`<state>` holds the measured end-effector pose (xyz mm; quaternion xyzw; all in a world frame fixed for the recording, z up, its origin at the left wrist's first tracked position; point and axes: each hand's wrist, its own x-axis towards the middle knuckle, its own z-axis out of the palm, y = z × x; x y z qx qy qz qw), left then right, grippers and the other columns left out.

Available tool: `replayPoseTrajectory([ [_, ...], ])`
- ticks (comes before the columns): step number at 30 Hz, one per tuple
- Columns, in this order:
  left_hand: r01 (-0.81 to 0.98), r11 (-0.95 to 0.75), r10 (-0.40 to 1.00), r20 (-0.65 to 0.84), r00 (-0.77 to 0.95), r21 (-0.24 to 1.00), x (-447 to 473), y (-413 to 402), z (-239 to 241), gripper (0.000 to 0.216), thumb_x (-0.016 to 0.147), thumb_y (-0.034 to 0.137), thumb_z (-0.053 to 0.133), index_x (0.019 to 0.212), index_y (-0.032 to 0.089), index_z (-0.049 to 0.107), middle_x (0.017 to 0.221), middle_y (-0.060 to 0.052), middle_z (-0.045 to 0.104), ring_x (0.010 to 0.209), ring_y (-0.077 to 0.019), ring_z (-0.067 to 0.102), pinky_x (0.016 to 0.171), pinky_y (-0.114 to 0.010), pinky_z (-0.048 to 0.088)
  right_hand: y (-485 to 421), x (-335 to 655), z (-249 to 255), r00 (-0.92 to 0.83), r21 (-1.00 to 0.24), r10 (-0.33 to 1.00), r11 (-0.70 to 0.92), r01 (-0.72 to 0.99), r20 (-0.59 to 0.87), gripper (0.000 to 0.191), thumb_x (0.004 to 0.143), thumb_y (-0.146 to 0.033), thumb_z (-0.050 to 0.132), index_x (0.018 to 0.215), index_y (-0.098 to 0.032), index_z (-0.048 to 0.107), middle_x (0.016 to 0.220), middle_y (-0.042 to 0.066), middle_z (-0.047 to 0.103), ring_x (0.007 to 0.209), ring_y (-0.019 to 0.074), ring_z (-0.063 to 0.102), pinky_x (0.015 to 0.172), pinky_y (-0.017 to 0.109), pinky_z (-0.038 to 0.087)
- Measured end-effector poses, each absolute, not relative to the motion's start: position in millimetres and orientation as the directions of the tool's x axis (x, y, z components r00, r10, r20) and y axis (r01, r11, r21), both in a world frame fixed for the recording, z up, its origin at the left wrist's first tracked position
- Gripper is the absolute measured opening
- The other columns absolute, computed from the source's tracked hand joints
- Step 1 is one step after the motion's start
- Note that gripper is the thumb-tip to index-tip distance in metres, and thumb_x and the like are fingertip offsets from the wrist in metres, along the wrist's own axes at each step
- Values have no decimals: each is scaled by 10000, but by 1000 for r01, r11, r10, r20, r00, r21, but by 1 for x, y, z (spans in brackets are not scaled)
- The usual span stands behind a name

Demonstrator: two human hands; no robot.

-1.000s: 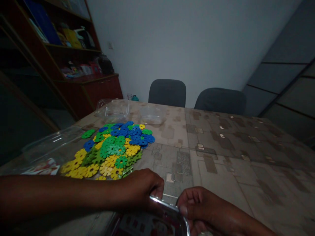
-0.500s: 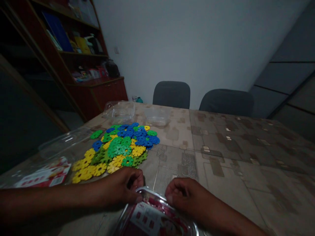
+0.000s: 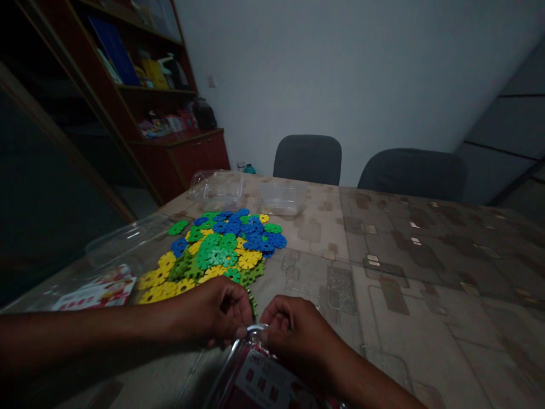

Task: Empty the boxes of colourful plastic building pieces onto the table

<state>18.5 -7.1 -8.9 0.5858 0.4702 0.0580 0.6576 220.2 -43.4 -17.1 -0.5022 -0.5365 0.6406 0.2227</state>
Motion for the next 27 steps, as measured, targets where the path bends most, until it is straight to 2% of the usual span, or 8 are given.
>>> replayPoseTrajectory([
  [5, 418, 421, 560, -594, 578, 805, 18, -3, -6, 234, 557, 261, 789, 681, 121, 650, 551, 17, 618, 506, -98, 560, 448, -186, 437, -43, 214, -27, -368, -917, 850, -290, 274, -378, 114, 605, -179, 662, 707, -167, 612, 540, -61, 526, 496, 77, 411, 449, 185, 268],
  [10, 378, 499, 539, -620, 570, 780, 16, -1, -5, 258, 534, 232, 813, 709, 115, 663, 597, 11, 645, 520, -89, 569, 474, -186, 458, -44, 217, -36, -311, -940, 901, -227, 254, -301, 103, 607, -196, 697, 685, -179, 633, 535, -56, 531, 495, 83, 425, 440, 180, 278],
  [17, 402, 352, 623, -532, 573, 845, 18, -2, -6, 245, 569, 252, 790, 710, 113, 646, 534, 25, 609, 463, -87, 531, 456, -204, 444, -44, 218, -34, -271, -916, 940, -89, 392, -207, 61, 606, -175, 667, 662, -187, 648, 539, -38, 540, 511, 99, 453, 445, 191, 301],
  [23, 392, 332, 639, -510, 575, 858, 20, -5, -8, 283, 636, 369, 739, 691, 132, 595, 521, 18, 586, 471, -103, 540, 474, -222, 448, -45, 216, -28, -305, -914, 917, -129, 385, -258, 102, 618, -182, 664, 719, -186, 653, 563, -44, 526, 533, 100, 441, 461, 193, 293],
  [27, 403, 313, 610, -507, 609, 860, 19, -9, -15, 357, 680, 475, 696, 733, 157, 541, 516, 58, 517, 426, -74, 450, 414, -188, 352, -43, 209, -27, -345, -894, 877, -180, 411, -335, 108, 626, -235, 695, 668, -187, 609, 543, -66, 463, 526, 93, 392, 465, 204, 247],
])
